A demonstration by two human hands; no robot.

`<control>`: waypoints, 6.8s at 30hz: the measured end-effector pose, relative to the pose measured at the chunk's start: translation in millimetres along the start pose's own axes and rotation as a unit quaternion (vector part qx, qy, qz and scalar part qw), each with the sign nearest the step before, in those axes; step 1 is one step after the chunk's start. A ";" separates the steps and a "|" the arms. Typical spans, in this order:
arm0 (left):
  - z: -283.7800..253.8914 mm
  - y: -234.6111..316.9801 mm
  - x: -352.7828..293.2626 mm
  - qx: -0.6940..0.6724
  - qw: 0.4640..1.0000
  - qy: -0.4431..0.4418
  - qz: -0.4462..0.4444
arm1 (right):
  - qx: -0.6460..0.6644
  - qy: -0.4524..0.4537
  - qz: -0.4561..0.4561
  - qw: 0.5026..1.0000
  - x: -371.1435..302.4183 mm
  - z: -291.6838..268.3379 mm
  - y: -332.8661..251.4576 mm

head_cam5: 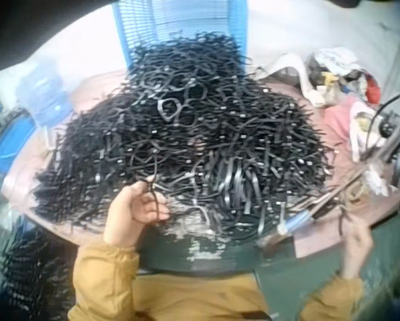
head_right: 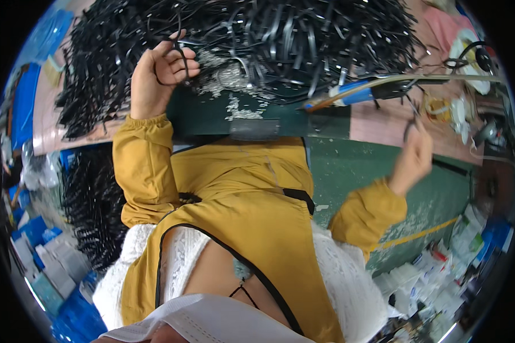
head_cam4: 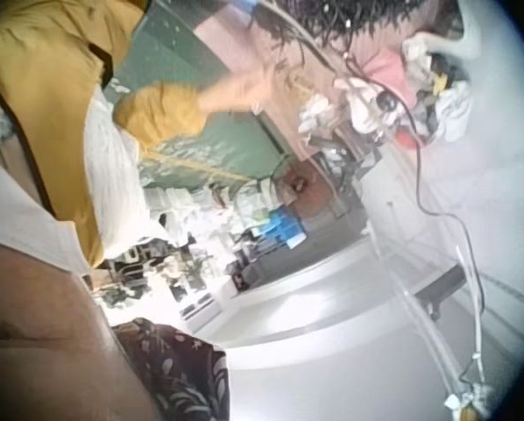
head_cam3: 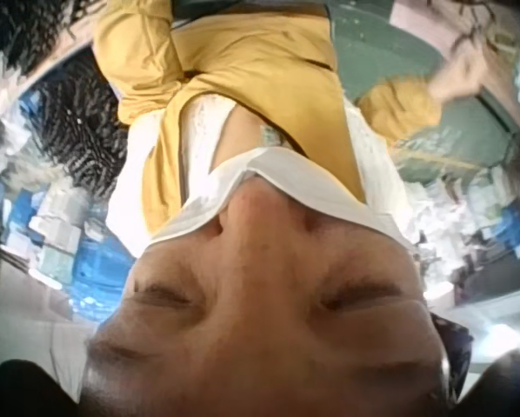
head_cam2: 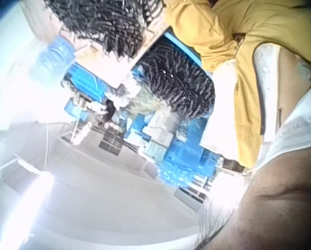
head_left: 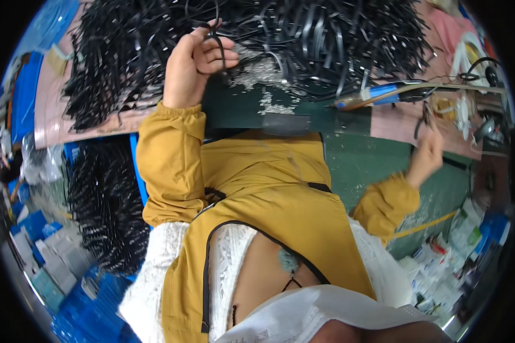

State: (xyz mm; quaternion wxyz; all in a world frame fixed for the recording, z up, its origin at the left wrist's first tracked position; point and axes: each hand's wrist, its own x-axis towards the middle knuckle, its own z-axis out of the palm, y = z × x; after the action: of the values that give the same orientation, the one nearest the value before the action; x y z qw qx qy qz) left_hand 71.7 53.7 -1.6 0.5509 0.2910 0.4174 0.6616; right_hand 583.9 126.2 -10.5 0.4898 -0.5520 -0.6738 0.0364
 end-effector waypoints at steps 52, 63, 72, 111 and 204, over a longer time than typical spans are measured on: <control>29.1 -72.5 -123.8 -0.082 0.976 0.187 0.075 | 0.300 -0.501 -0.128 0.802 -45.8 166.8 -211.9; 13.0 -74.3 -120.9 -0.002 0.989 0.147 0.020 | 0.075 -0.619 -0.050 0.781 18.0 290.4 -294.9; 12.3 -76.8 -122.1 0.021 0.988 0.150 0.024 | 0.467 -0.383 0.076 0.793 2.7 272.2 -292.4; 60.2 -74.9 -117.4 -0.083 0.906 -0.109 -0.401 | 0.416 -0.302 0.062 0.856 -92.3 155.6 -173.1; 52.4 -52.2 -112.7 -0.142 0.985 -0.020 -0.094 | 0.723 -0.163 0.183 0.646 -38.7 185.5 -128.2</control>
State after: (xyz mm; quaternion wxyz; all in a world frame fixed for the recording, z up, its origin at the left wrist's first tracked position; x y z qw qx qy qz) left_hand 166.5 -41.4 -13.5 0.6544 0.1829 0.3335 0.6535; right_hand 359.8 137.5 -54.8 0.5992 -0.1201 -0.3876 0.6902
